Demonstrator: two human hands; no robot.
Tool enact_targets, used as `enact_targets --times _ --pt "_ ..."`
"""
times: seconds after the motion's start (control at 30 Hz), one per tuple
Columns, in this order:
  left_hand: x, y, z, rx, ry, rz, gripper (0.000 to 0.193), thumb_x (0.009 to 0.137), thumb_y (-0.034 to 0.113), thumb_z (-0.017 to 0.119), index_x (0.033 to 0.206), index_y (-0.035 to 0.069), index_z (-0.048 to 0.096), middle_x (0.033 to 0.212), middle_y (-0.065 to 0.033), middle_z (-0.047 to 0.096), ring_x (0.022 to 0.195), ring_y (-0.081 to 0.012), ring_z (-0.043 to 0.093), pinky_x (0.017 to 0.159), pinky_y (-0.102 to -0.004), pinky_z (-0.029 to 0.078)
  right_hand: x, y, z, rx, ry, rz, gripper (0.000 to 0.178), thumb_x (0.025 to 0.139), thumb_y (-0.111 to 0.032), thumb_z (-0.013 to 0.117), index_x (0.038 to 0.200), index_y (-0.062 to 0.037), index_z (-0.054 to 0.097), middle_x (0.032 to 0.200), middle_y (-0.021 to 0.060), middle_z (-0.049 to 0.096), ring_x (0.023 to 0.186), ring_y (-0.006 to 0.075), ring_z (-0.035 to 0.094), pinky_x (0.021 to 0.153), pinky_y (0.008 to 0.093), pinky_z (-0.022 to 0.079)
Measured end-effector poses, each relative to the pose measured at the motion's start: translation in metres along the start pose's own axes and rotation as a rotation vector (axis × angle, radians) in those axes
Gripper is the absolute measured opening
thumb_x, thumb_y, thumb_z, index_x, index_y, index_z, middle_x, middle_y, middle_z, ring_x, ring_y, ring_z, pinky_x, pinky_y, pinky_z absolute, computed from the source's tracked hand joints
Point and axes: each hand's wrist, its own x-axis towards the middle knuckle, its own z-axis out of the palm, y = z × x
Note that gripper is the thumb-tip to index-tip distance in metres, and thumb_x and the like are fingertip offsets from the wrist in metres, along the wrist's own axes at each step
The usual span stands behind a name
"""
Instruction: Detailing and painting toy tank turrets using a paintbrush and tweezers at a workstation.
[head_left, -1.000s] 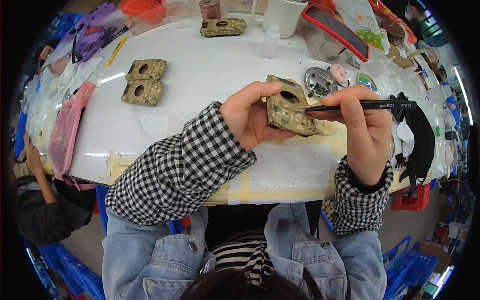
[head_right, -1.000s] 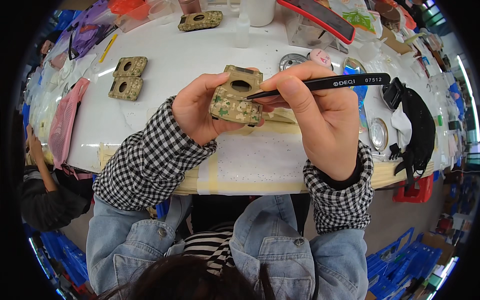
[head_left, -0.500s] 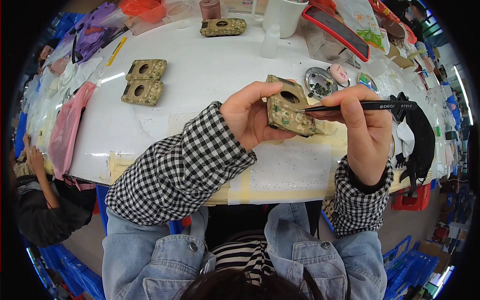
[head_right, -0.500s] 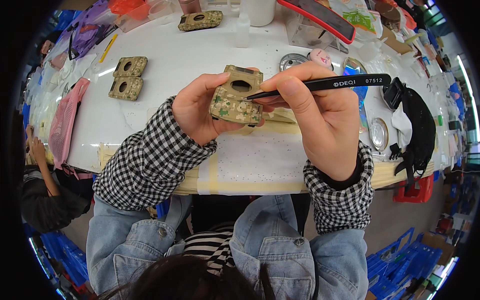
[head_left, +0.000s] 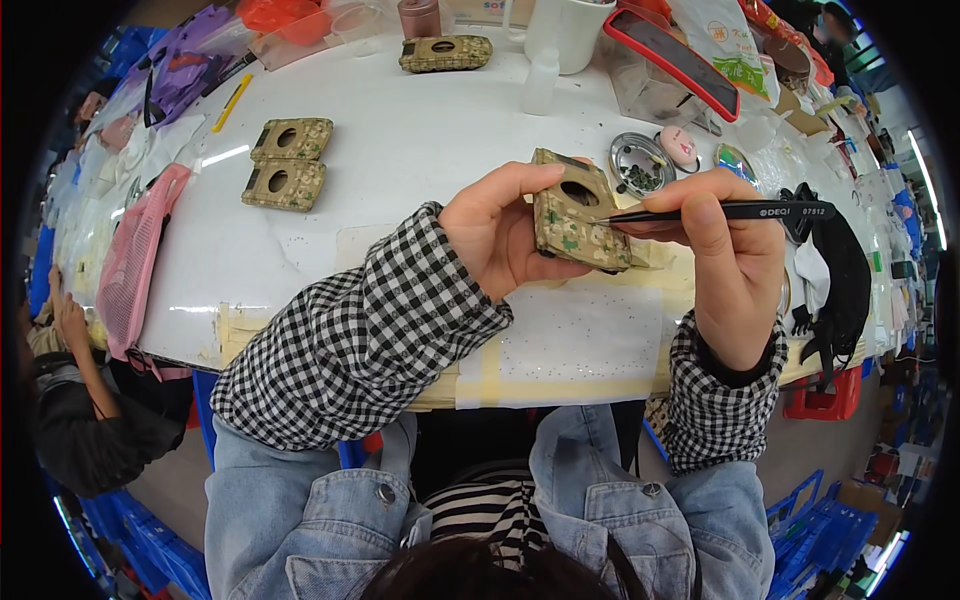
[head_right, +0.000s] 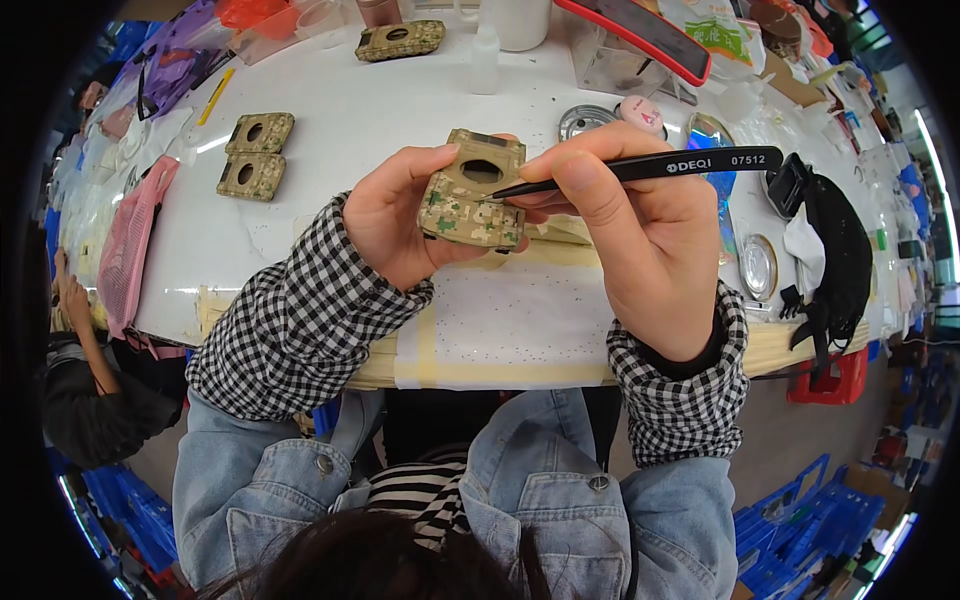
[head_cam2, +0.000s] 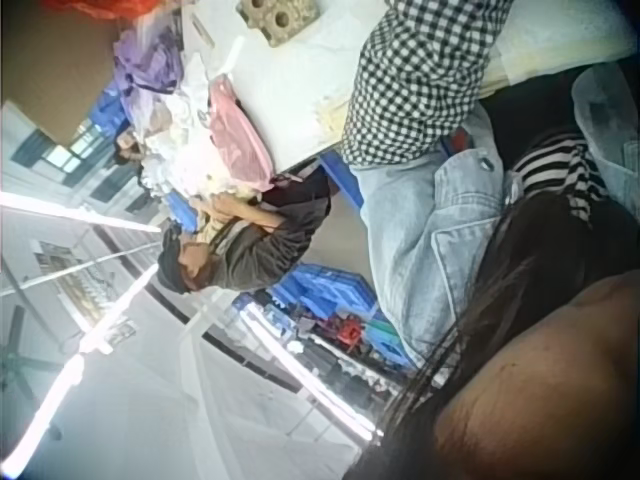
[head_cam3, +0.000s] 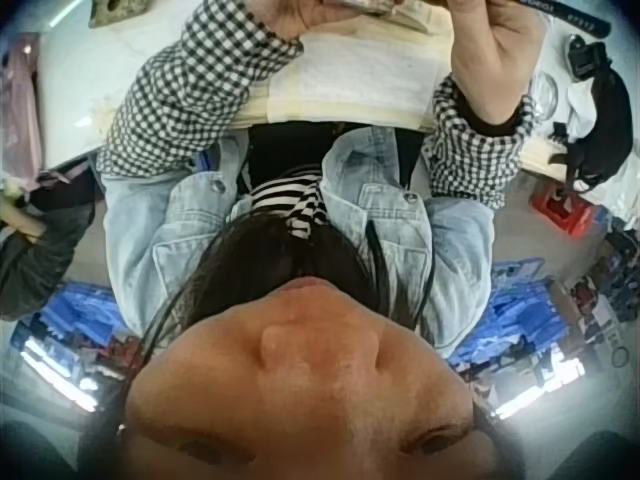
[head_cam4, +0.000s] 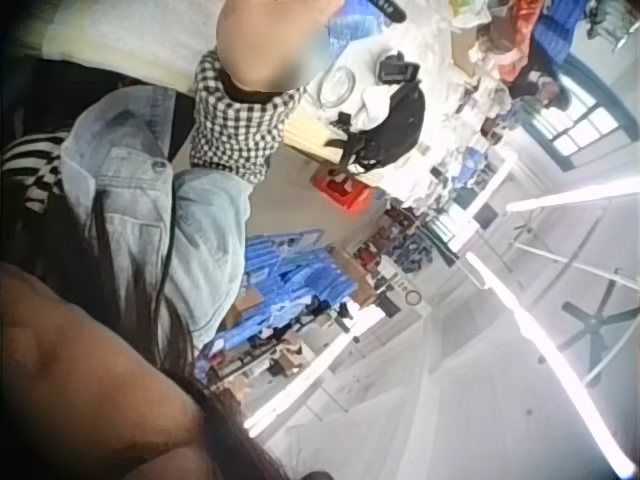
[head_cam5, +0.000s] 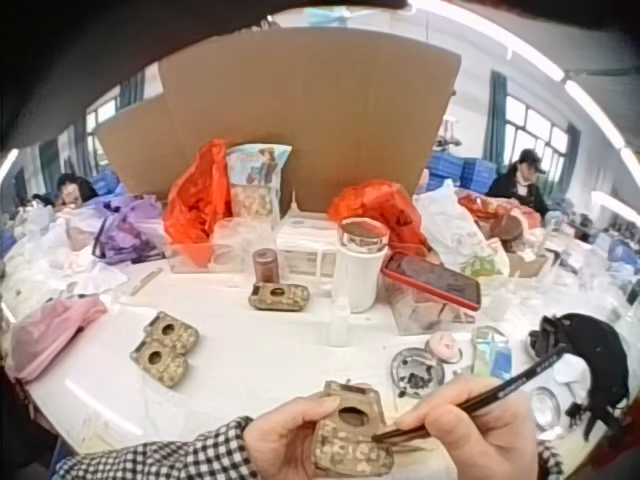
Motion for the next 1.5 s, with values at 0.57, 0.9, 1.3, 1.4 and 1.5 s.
enact_targets --times 0.57,0.9,1.3,1.4,1.5 --pt "-0.001 0.002 0.000 -0.054 0.034 -0.023 0.044 0.092 0.029 0.035 0.127 0.001 0.040 0.113 -0.0351 0.050 0.101 -0.0386 0.057 0.084 -0.0372 0.053 -0.011 -0.012 -0.016 -0.173 0.216 -0.167 0.020 0.093 -0.014 0.049 0.096 0.0039 0.056 0.093 0.0106 0.059 0.079 0.0134 0.060 0.074 0.0244 0.048" --pt "0.003 0.001 -0.010 -0.099 -0.038 0.015 0.045 0.092 0.026 0.031 0.128 -0.001 0.038 0.112 -0.0360 0.050 0.098 -0.0405 0.058 0.077 -0.0351 0.057 -0.022 0.020 -0.032 -0.928 0.154 -0.215 0.012 0.076 -0.003 0.065 0.088 -0.0010 0.063 0.073 0.0097 0.060 0.070 0.0223 0.055 0.065 0.0295 0.043" --pt "0.003 0.000 -0.009 -0.086 -0.005 0.027 0.046 0.091 0.026 0.031 0.128 -0.001 0.039 0.111 -0.0354 0.051 0.096 -0.0401 0.059 0.080 -0.0368 0.055 -0.018 0.031 -0.029 -0.867 0.159 -0.264 0.010 0.073 -0.001 0.068 0.082 -0.0012 0.064 0.074 0.0085 0.062 0.069 0.0208 0.055 0.064 0.0288 0.043" --pt "0.001 0.001 -0.008 -0.094 -0.012 0.016 0.046 0.091 0.026 0.031 0.128 -0.001 0.040 0.111 -0.0349 0.051 0.095 -0.0397 0.059 0.080 -0.0356 0.055 -0.019 0.017 -0.023 -0.786 0.282 -0.270 0.010 0.074 0.002 0.066 0.083 0.0001 0.063 0.077 0.0087 0.062 0.071 0.0189 0.056 0.066 0.0273 0.043" --pt "0.000 0.002 -0.006 -0.104 -0.024 0.000 0.046 0.091 0.027 0.032 0.128 0.000 0.040 0.111 -0.0339 0.052 0.095 -0.0389 0.059 0.078 -0.0341 0.055 -0.024 -0.001 -0.015 -0.543 0.306 -0.302 0.010 0.082 0.003 0.058 0.092 0.0028 0.060 0.082 0.0075 0.058 0.072 0.0122 0.052 0.068 0.0224 0.040"
